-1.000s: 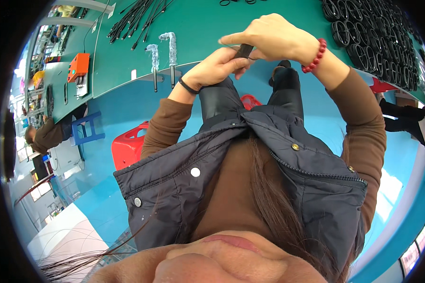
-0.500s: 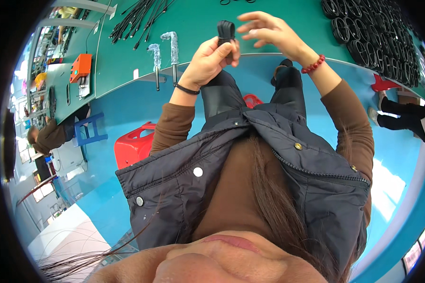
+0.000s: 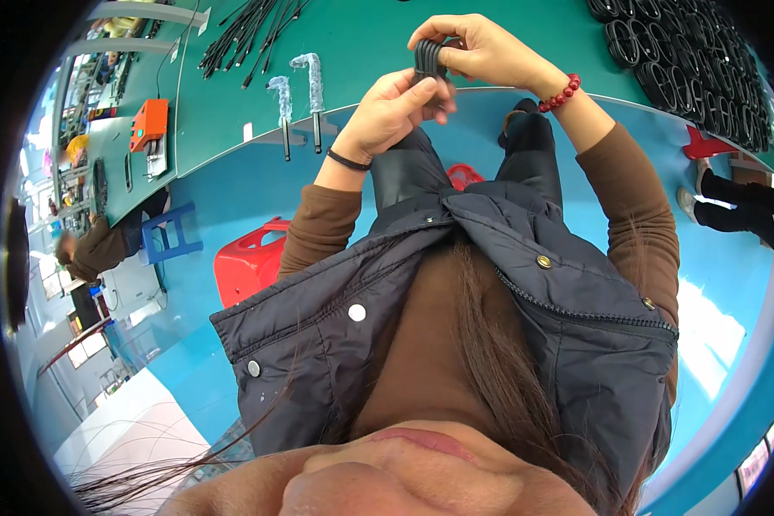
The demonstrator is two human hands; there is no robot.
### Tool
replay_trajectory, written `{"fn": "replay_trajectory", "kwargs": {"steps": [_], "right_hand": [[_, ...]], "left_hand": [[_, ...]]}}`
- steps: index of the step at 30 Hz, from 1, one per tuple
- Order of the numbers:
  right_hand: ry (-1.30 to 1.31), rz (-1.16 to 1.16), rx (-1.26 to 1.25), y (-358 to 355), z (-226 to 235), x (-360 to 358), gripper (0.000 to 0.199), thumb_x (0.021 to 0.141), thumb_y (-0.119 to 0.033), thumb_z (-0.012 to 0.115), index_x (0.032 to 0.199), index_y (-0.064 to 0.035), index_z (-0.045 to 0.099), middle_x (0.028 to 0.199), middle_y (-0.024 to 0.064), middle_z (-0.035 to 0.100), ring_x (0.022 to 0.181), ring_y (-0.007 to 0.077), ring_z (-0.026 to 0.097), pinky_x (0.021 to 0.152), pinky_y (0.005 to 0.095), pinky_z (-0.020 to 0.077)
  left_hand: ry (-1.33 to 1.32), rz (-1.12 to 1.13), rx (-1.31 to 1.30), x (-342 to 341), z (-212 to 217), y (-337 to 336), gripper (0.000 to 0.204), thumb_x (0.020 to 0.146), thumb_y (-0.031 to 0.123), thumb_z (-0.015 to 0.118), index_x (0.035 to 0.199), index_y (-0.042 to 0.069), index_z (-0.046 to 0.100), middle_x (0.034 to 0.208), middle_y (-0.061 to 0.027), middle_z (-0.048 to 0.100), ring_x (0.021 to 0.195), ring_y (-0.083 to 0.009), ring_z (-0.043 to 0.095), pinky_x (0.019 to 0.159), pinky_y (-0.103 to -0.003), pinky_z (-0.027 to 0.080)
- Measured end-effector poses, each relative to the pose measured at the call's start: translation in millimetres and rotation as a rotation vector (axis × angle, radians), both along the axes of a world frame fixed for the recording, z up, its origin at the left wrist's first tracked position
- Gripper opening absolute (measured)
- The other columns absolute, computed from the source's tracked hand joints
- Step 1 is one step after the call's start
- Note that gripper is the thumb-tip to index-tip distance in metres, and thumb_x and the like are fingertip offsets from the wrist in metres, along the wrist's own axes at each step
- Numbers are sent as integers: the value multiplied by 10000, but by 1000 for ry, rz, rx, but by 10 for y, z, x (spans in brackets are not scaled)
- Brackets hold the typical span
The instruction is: Bundling long black electrical wires and attaching plastic connectors at a factory workbench.
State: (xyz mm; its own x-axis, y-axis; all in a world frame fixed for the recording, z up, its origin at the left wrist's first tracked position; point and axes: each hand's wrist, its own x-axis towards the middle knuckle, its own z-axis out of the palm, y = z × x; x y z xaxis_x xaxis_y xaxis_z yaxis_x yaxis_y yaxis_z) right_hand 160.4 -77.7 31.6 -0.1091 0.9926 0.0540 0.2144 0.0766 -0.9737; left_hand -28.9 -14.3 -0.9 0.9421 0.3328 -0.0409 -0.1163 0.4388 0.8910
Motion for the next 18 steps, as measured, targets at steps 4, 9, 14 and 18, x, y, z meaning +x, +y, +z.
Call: {"fn": "replay_trajectory", "kwargs": {"steps": [4,9,14,18], "right_hand": [[-63,-106,86,-30,-99,-30,372,780,54,445,1080,-57,633,809,53,614,557,76,513,459,173,439],[-202,-242,213,-92,-175,-40,350,780,55,444,1046,-58,641,752,45,607,524,74,509,456,165,445],[-208,-276,222,-114,-211,-77,354,775,57,450,1044,-62,647,746,47,609,519,79,507,461,166,449],[-218,-258,263,-114,-259,-106,356,774,59,454,1047,-63,649,758,50,616,531,86,514,467,168,450]], "left_hand": [[-66,91,-162,-38,-60,-12,192,967,119,542,1076,-36,571,992,-170,644,953,-293,651,822,-388,562],[2,145,14,-90,-190,24,192,962,89,538,1096,-47,557,1022,-188,644,988,-333,656,826,-404,579],[60,199,81,-36,-163,-22,180,952,56,539,1095,-51,542,1015,-184,639,949,-327,667,792,-376,592],[16,201,-51,17,-164,-78,199,935,40,557,1105,-55,522,1030,-181,619,945,-314,663,792,-369,592]]}}
